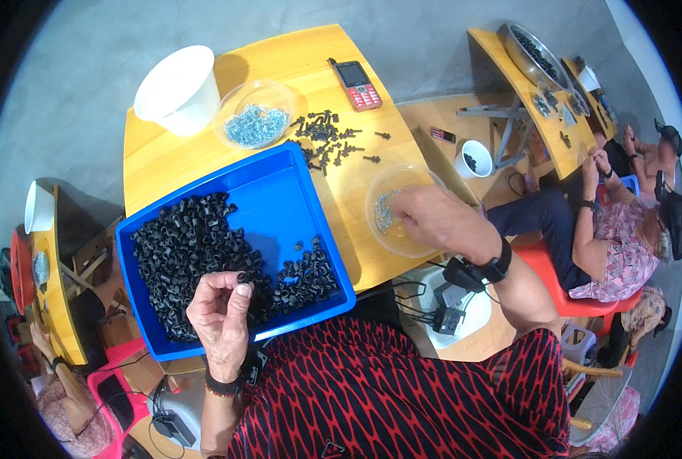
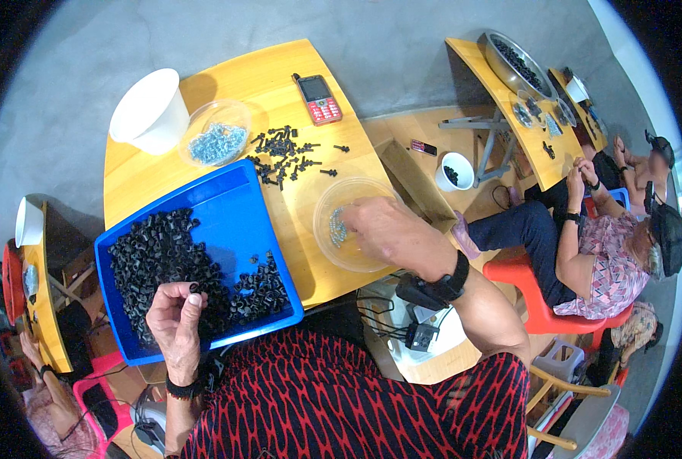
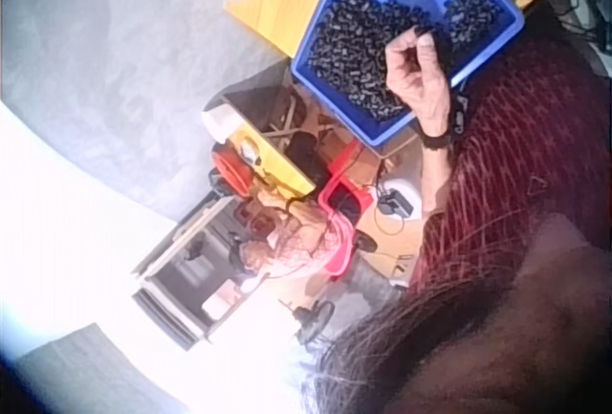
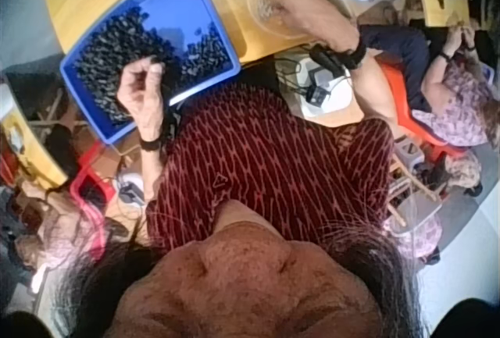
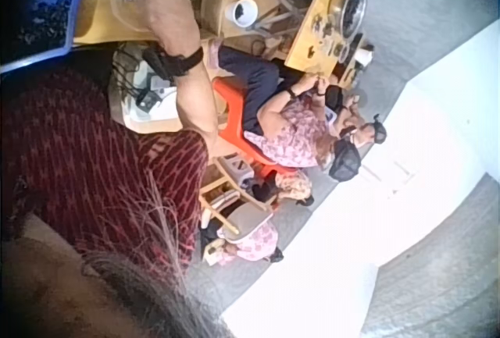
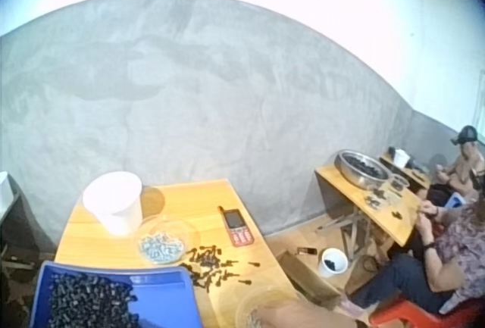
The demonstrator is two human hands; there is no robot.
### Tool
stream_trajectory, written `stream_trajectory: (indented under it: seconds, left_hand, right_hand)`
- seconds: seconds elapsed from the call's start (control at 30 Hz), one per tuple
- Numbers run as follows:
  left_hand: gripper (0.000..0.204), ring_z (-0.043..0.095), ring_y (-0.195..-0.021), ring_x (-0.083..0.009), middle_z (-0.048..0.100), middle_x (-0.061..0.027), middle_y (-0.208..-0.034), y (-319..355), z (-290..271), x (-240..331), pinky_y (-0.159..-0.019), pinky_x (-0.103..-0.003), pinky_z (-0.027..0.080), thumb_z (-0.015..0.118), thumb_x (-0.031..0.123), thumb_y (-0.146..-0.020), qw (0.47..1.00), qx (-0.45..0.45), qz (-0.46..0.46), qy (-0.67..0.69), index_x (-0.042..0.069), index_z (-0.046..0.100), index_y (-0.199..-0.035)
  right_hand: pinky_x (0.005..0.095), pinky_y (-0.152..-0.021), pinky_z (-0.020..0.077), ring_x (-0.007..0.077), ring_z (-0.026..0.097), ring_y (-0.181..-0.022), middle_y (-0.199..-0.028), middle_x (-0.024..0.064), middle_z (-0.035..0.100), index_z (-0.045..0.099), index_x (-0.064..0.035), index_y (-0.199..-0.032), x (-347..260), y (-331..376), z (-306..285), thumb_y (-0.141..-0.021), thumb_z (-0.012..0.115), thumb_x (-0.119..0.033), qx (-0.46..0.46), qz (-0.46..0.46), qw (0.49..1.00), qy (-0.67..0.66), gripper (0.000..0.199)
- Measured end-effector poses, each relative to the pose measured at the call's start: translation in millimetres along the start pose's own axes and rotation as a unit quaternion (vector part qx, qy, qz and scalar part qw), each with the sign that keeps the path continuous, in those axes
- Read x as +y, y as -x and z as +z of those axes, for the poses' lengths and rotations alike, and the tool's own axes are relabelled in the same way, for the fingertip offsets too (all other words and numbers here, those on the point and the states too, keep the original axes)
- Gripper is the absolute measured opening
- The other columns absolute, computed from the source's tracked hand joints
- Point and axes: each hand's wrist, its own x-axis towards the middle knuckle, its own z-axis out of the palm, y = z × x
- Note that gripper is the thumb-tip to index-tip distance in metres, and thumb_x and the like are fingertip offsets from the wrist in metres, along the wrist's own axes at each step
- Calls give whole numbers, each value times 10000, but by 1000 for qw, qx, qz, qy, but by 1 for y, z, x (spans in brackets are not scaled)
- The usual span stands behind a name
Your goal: Sorting small black plastic components and inserting light-colored plastic pins into them to create assembled fasteners.
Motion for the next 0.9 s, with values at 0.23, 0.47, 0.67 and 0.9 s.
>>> stream_trajectory:
  seconds: [0.23, 0.47, 0.67, 0.9]
  left_hand:
    - [92, 533, -746, -43, 611, 19, -864, 0, 2, 1, -686, -198, 443, 693, 7, -897, 1000, -1, -3, 7, 19, 638, -970]
    - [132, 625, -808, -99, 641, -17, -883, 0, -3, -1, -766, -243, 511, 690, 110, -932, 1000, -17, -9, -12, 29, 602, -987]
    - [87, 545, -744, -44, 620, 16, -854, -1, 3, 3, -684, -201, 453, 689, 6, -901, 1000, 0, -6, 8, 16, 638, -970]
    - [87, 541, -738, -44, 616, 18, -847, -1, 2, -1, -678, -198, 447, 692, 12, -900, 1000, 2, -3, 11, 16, 635, -965]
  right_hand:
    - [459, -813, 486, 404, 607, -909, -915, 196, 628, 604, -1, -889, 5, 1, -4, -837, 627, -88, 28, 38, 999, -6, 104]
    - [475, -802, 514, 413, 643, -914, -919, 225, 636, 610, 5, -929, -3, -5, 5, -837, 572, -43, -6, 13, 999, 36, 111]
    - [480, -792, 515, 406, 646, -931, -933, 213, 637, 616, 3, -917, -10, 1, -6, -840, 546, -49, 5, 29, 999, 40, 116]
    - [472, -797, 519, 405, 647, -918, -926, 218, 625, 621, 16, -927, -1, 4, -14, -828, 544, -10, 70, 32, 997, 15, 129]
